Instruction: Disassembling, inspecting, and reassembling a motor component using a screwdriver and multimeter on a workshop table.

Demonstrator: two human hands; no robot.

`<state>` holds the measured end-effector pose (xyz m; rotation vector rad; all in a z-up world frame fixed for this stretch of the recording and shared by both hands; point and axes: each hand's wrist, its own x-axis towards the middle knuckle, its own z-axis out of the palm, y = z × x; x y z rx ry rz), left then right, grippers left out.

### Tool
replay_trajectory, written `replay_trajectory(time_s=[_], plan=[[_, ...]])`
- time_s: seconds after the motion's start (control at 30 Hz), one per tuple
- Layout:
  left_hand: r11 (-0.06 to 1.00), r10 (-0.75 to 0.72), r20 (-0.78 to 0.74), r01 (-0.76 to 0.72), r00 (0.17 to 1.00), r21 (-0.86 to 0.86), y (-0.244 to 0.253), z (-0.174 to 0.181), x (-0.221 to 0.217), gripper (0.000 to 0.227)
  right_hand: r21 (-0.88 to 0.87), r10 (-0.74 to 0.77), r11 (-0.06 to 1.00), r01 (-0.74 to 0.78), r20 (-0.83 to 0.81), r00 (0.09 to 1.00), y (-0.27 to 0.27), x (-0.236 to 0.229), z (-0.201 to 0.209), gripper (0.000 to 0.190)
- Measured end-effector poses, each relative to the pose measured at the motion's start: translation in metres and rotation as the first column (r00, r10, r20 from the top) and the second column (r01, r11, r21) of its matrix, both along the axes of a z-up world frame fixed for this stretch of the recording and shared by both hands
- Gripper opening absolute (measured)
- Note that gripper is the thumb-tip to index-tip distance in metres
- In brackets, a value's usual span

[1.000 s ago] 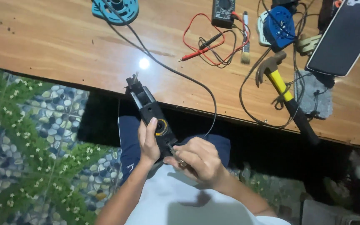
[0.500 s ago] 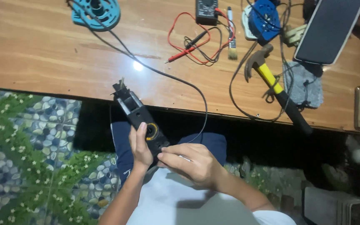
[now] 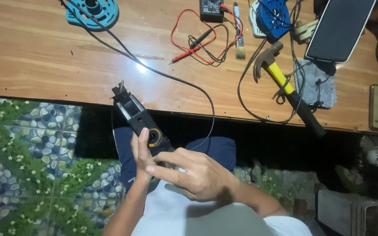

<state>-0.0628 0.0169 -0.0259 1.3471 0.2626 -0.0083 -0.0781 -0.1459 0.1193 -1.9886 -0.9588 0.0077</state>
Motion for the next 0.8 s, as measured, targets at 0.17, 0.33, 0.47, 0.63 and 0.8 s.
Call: replay_trajectory(time_s=[0.17, 0.33, 0.47, 0.63, 0.8], plan=[[1.000, -0.021, 0.027, 0.021, 0.999, 0.014, -0.001, 0.008, -0.001, 0.028, 0.058, -0.064, 0.997, 0.056, 0.144, 0.988, 0.001, 0.008, 0.004, 0.026], [0.962, 0.008, 0.197, -0.061, 0.980, 0.266, -0.001, -0.023, -0.003, 0.038, 0.265, -0.286, 0.941, 0.209, 0.298, 0.911, 0.014, 0.014, -0.017, 0.018], [0.997, 0.003, -0.011, -0.003, 1.000, -0.077, -0.001, 0.008, 0.001, 0.029, 0.241, -0.169, 0.964, 0.110, 0.238, 0.957, 0.018, 0.010, -0.011, 0.028], [0.997, 0.000, 0.007, 0.001, 1.000, -0.074, -0.002, -0.011, -0.002, 0.027, 0.259, -0.166, 0.961, 0.098, 0.255, 0.953, 0.018, 0.011, -0.018, 0.018], [0.988, 0.082, 0.165, -0.102, 0.983, 0.115, -0.001, -0.054, -0.005, 0.038, 0.383, -0.321, 0.898, 0.217, 0.233, 0.918, 0.023, 0.010, -0.029, 0.008]])
